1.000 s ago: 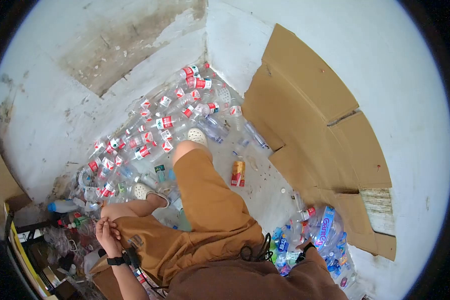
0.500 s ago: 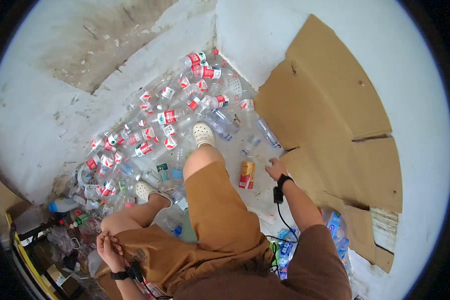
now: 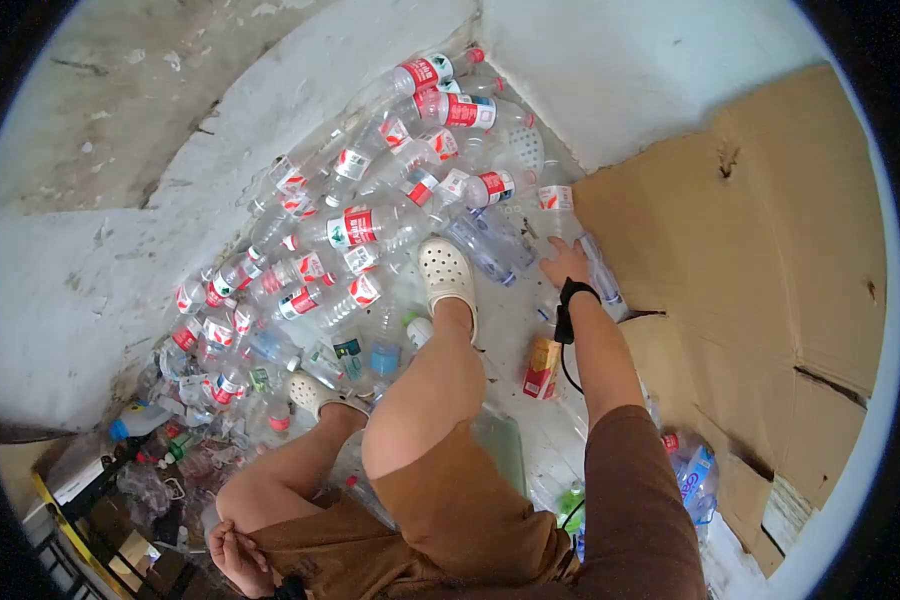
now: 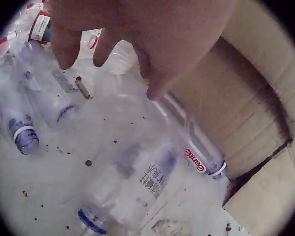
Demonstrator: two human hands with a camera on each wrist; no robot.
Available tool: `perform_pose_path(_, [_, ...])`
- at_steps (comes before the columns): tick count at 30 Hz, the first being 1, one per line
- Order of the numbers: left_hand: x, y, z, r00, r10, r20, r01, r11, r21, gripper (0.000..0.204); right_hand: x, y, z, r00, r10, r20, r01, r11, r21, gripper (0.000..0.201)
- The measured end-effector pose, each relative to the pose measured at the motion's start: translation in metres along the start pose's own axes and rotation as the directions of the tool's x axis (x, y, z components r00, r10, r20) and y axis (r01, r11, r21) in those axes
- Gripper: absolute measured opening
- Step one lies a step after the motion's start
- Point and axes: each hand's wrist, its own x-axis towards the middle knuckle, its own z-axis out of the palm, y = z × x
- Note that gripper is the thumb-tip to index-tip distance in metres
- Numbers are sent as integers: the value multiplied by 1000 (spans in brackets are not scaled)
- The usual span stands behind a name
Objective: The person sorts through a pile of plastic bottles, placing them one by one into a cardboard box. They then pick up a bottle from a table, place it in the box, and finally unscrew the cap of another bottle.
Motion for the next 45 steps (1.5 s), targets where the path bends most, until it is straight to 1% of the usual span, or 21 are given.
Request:
perform_pose_path(6, [2, 2, -2, 1000, -8, -9, 9, 998, 57, 22, 22, 26, 10, 993, -88, 84, 86, 996, 20, 63])
perform_pose_path(8, [3, 3, 0, 999, -47, -24, 48, 997, 59, 22, 23, 30, 16, 984, -146, 98, 125, 972, 197, 65])
perform_pose_path(9, [3, 4, 2, 998, -48, -30, 49, 997, 57, 22, 21, 29, 18, 983, -152, 100, 131, 972, 196, 65])
perform_pose_path(12, [3, 5, 4, 998, -39, -45, 42, 997, 66, 22, 5, 19, 20, 962, -141, 233, 24, 897, 442, 65])
perform_pose_path(13, [3, 4, -1, 999, -40, 6, 40, 998, 40, 22, 3, 22, 26, 962, -143, 231, 26, 896, 443, 65])
perform_pose_path(15, [6, -2, -9, 998, -34, 51, 34, 999, 6, 22, 0, 24, 43, 991, -117, 65, 79, 904, 420, 63])
perform_pose_path(18, [7, -14, -13, 999, -7, 52, 8, 1000, -23, 16, -5, 28, 55, 990, -140, 34, 103, 850, 517, 58])
perform_pose_path(20, [5, -12, -7, 999, -26, -37, 26, 1000, -8, 16, -21, 17, 49, 992, -125, -27, 120, 828, 548, 54])
perform_pose_path(22, [3, -9, -5, 1000, -14, -12, 14, 999, -34, 15, -40, 8, 45, 990, -105, -90, 138, 807, 575, 50])
perform_pose_path(24, [1, -4, 1, 1000, -8, -1, 8, 996, -83, 14, -55, 3, 37, 973, 8, -230, 110, 863, 493, 45])
perform_pose_path(29, [-5, -9, -6, 999, -15, 35, 20, 989, -150, 14, -98, -1, 1, 944, -55, -326, 201, 878, 434, 40])
perform_pose_path(31, [-8, -10, -9, 995, -26, 101, 41, 987, -155, 14, -129, -16, -26, 997, 69, -30, -13, 549, 836, 34])
perform_pose_path(33, [-12, -13, -12, 991, -9, 135, 40, 972, -230, 14, -165, -31, -52, 998, 26, -49, 29, 513, 858, 33])
perform_pose_path(35, [-17, -19, -17, 988, -31, 152, 70, 964, -256, 14, -205, -51, -80, 988, -96, 124, -108, 154, 982, 36])
perform_pose_path(36, [-18, -24, -23, 980, 8, 201, 52, 956, -289, 15, -228, -66, -97, 987, -116, 108, -89, 158, 983, 36])
perform_pose_path(38, [-21, -29, -28, 979, 20, 205, 53, 938, -343, 16, -279, -100, -129, 935, -335, 119, -151, -71, 986, 40])
perform_pose_path(39, [-24, -30, -32, 975, 19, 221, 68, 924, -377, 17, -303, -112, -140, 927, -359, 112, -143, -62, 988, 40])
perform_pose_path(41, [-28, -28, -43, 960, 49, 277, 73, 907, -415, 22, -344, -132, -154, 775, -627, 81, -214, -140, 967, 42])
perform_pose_path(42, [-33, -25, -45, 947, 83, 309, 58, 906, -420, 26, -362, -142, -153, 759, -647, 72, -204, -131, 970, 42])
perform_pose_path(44, [-48, -18, -62, 890, 143, 433, 49, 914, -403, 41, -403, -159, -143, 582, -805, 116, -266, -54, 962, 43])
perform_pose_path(45, [-52, -20, -69, 837, 217, 502, 1, 917, -398, 48, -420, -170, -138, 549, -824, 138, -279, -25, 960, 43])
